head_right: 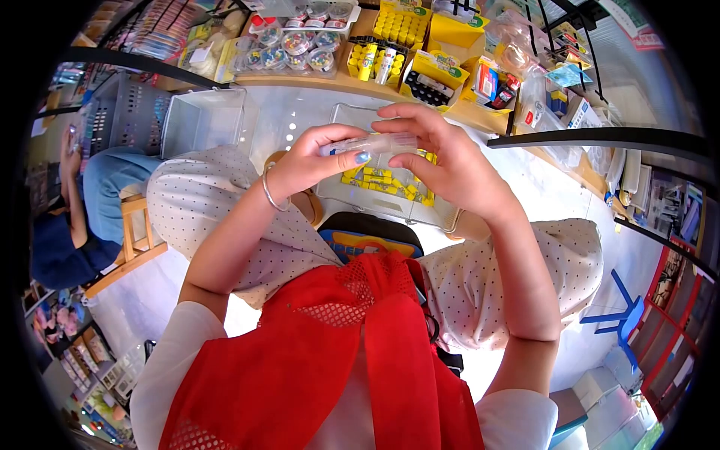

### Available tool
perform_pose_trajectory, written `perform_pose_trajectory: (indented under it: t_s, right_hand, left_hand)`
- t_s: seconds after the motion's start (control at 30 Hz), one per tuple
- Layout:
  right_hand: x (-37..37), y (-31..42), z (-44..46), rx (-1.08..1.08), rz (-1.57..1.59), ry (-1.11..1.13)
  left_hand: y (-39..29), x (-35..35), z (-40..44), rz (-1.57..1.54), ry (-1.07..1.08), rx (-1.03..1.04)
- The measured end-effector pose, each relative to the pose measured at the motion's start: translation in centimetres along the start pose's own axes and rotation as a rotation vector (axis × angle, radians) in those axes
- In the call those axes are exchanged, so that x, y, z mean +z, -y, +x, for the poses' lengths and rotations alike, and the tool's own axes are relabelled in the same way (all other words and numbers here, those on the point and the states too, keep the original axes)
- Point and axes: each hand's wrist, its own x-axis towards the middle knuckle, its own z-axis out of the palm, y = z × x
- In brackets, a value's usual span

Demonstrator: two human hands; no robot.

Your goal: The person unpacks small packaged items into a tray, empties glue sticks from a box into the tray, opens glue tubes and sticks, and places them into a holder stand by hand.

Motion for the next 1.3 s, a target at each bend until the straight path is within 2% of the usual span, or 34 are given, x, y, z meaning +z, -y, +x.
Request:
perform_pose_trajectory:
  t_s: [0.2,0.3,0.43,0.5,0.57,0.77,0.97,1.07,1.17,1.27,1.3]
  right_hand:
    - [0.6,-0.6,0.1,-0.045,0.055,0.028]
    - [1.3,-0.9,0.2,-0.060,0.308,-0.006]
    - [2.6,-1.9,1.1,0.156,0.526,-0.140]
    - [3.5,-2.2,1.1,0.176,0.614,-0.148]
    - [4.2,-2.9,1.0,0.181,0.667,-0.167]
    - [4.1,-5.0,0.9,0.277,0.583,-0.225]
    - [3.8,-5.5,1.0,0.247,0.640,-0.304]
    - [2.7,-5.8,1.2,0.303,0.502,-0.411]
    - [0.3,-2.7,1.5,0.507,0.285,-0.394]
    - [-2.4,-2.9,1.3,0.532,-0.069,-0.239]
    - [-2.6,-4.1,1.2,0.509,-0.063,-0.304]
  left_hand:
    - [0.0,0.3,-0.1,-0.048,0.037,0.028]
    - [0.1,0.5,-0.1,-0.079,0.069,0.010]
    - [0.2,1.5,-0.2,-0.076,0.121,-0.046]
    - [0.1,2.0,-0.3,-0.072,0.144,-0.084]
    - [0.9,2.1,-0.3,-0.014,0.173,-0.036]
    - [1.7,2.2,0.4,0.075,0.202,-0.013]
    - [1.9,2.5,1.6,0.171,0.213,0.074]
    - [1.5,3.1,2.4,0.233,0.187,0.074]
    - [0.4,2.5,4.8,0.317,0.190,0.126]
    - [0.2,0.2,7.8,0.194,0.284,0.057]
    - [0.4,-1.2,9.2,0.350,0.302,0.065]
